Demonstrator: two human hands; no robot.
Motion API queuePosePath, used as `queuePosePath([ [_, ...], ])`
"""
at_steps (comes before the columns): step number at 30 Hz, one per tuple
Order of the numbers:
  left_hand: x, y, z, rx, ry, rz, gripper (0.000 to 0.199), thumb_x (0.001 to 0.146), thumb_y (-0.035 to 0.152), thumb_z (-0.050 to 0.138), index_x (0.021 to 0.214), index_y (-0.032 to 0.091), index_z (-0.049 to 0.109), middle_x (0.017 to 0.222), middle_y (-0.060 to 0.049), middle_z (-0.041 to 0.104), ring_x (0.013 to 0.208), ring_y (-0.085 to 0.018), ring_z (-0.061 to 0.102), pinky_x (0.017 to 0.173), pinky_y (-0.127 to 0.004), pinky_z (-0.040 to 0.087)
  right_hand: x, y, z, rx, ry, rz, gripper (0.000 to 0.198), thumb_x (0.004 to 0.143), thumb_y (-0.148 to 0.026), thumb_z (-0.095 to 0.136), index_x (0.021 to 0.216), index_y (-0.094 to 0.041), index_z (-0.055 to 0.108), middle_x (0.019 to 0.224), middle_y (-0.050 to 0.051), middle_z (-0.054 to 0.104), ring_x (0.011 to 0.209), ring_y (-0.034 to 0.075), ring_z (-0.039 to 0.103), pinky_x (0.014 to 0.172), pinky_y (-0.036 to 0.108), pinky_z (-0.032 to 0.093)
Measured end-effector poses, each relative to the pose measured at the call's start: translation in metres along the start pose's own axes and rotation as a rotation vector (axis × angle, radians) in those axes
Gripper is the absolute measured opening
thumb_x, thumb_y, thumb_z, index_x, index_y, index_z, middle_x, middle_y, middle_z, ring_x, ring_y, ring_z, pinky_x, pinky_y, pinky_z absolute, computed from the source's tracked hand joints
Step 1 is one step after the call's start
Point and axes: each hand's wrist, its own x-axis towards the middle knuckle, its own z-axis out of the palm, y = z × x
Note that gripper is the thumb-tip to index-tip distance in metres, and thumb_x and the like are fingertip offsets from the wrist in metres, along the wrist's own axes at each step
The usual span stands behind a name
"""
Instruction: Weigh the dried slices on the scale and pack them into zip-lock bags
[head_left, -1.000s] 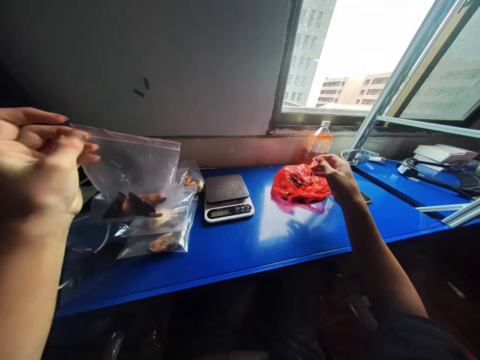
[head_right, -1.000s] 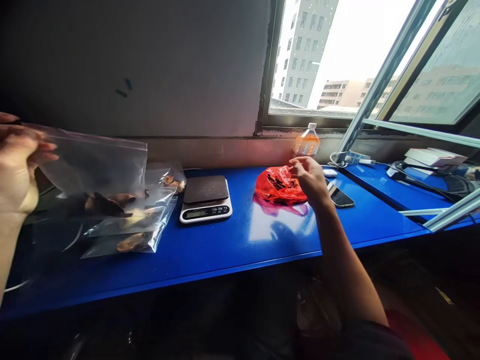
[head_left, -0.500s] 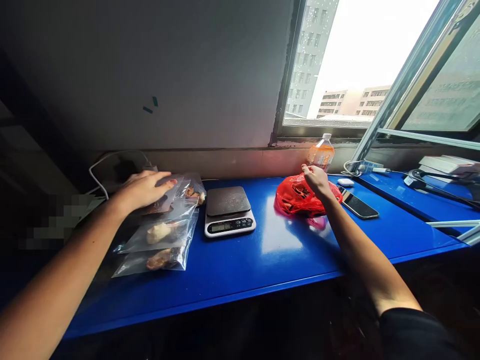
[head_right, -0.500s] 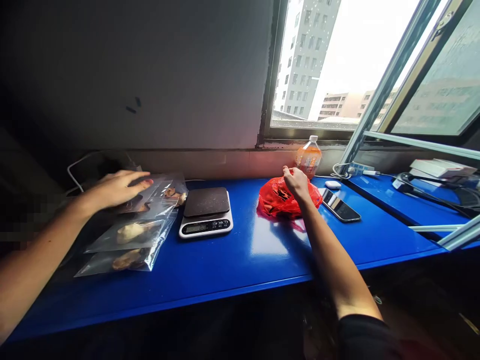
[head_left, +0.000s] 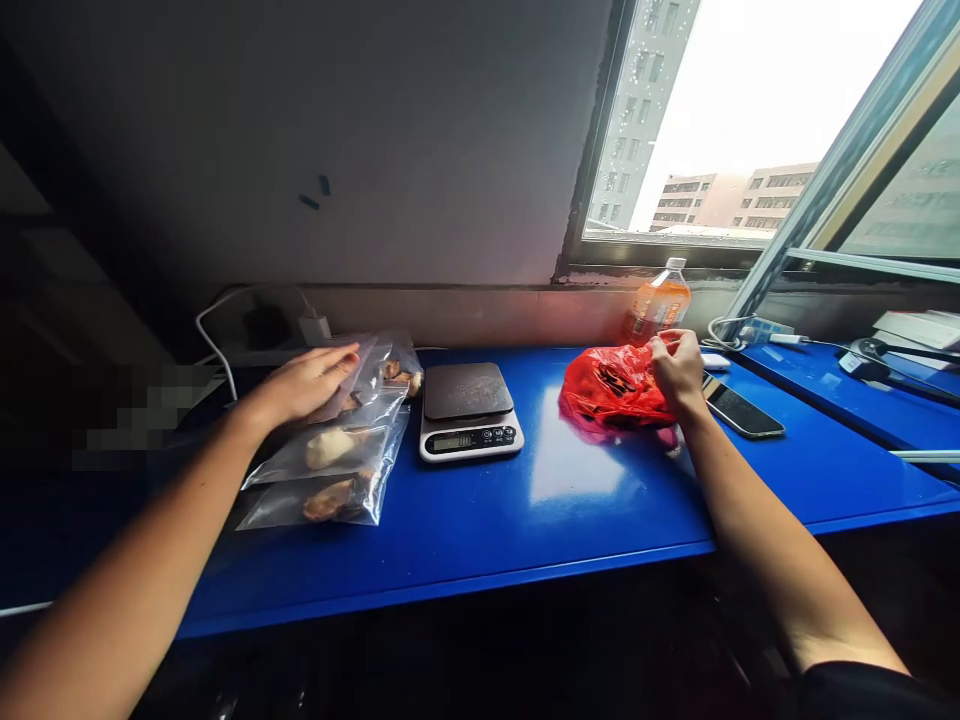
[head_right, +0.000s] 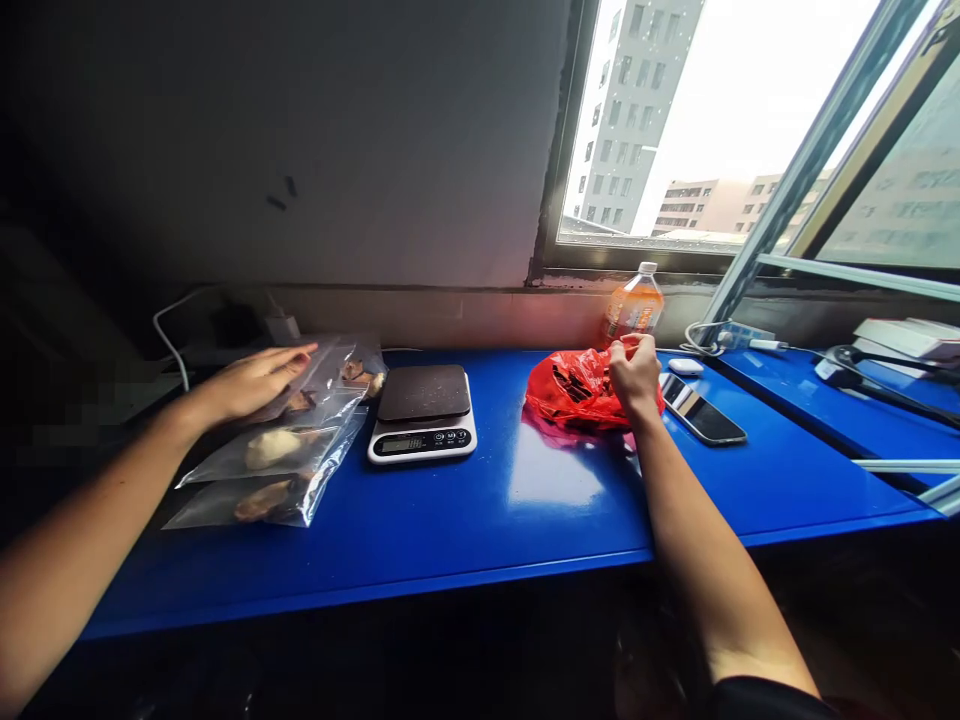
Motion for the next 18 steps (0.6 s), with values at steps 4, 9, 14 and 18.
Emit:
queuePosePath([
  [4, 0.009, -0.019, -0.024, -0.049, 0.305, -0.014, 0.060, 0.094, 0.062, 0.030, 0.117, 0.017, 0.062, 0.110, -0.008, 0.068, 0.107, -0.022, 0.057, 0.097, -0.038, 0.044, 0.006, 0.003, -0.004, 0.017, 0.126, 0.061, 0.016, 0.084, -0.033, 0.045, 0.088, -0.019, 0.051, 0.084, 0.010, 0.059, 0.077, 0.020, 0.055, 0.077, 0.035, 0.042],
  [9, 0.008, -0.035, -0.028, -0.051, 0.293, -0.111, 0.046, 0.081, 0.059, 0.057, 0.089, 0.015, 0.066, 0.079, -0.004, 0.069, 0.076, -0.019, 0.058, 0.071, -0.030, 0.048, 0.006, 0.005, -0.010, 0.015, 0.099, 0.062, 0.006, 0.083, -0.028, 0.042, 0.081, -0.023, 0.045, 0.086, 0.010, 0.056, 0.079, 0.019, 0.052, 0.077, 0.033, 0.040],
  [14, 0.002, -0.033, -0.023, -0.074, 0.168, -0.137, 0.041, 0.071, 0.058, 0.066, 0.070, 0.017, 0.063, 0.060, 0.000, 0.067, 0.061, -0.017, 0.057, 0.058, -0.026, 0.044, -0.002, 0.000, -0.002, -0.026, 0.070, 0.050, 0.004, 0.081, -0.022, 0.039, 0.079, -0.025, 0.038, 0.073, 0.004, 0.048, 0.071, 0.019, 0.046, 0.074, 0.036, 0.038],
  [18, -0.003, -0.031, -0.025, -0.088, 0.120, -0.171, 0.051, 0.069, 0.067, 0.062, 0.077, 0.017, 0.066, 0.056, 0.002, 0.066, 0.052, -0.014, 0.056, 0.053, -0.026, 0.041, -0.004, -0.001, 0.002, -0.046, 0.055, 0.040, 0.004, 0.079, -0.021, 0.040, 0.078, -0.024, 0.037, 0.069, 0.000, 0.044, 0.066, 0.018, 0.043, 0.072, 0.037, 0.039],
])
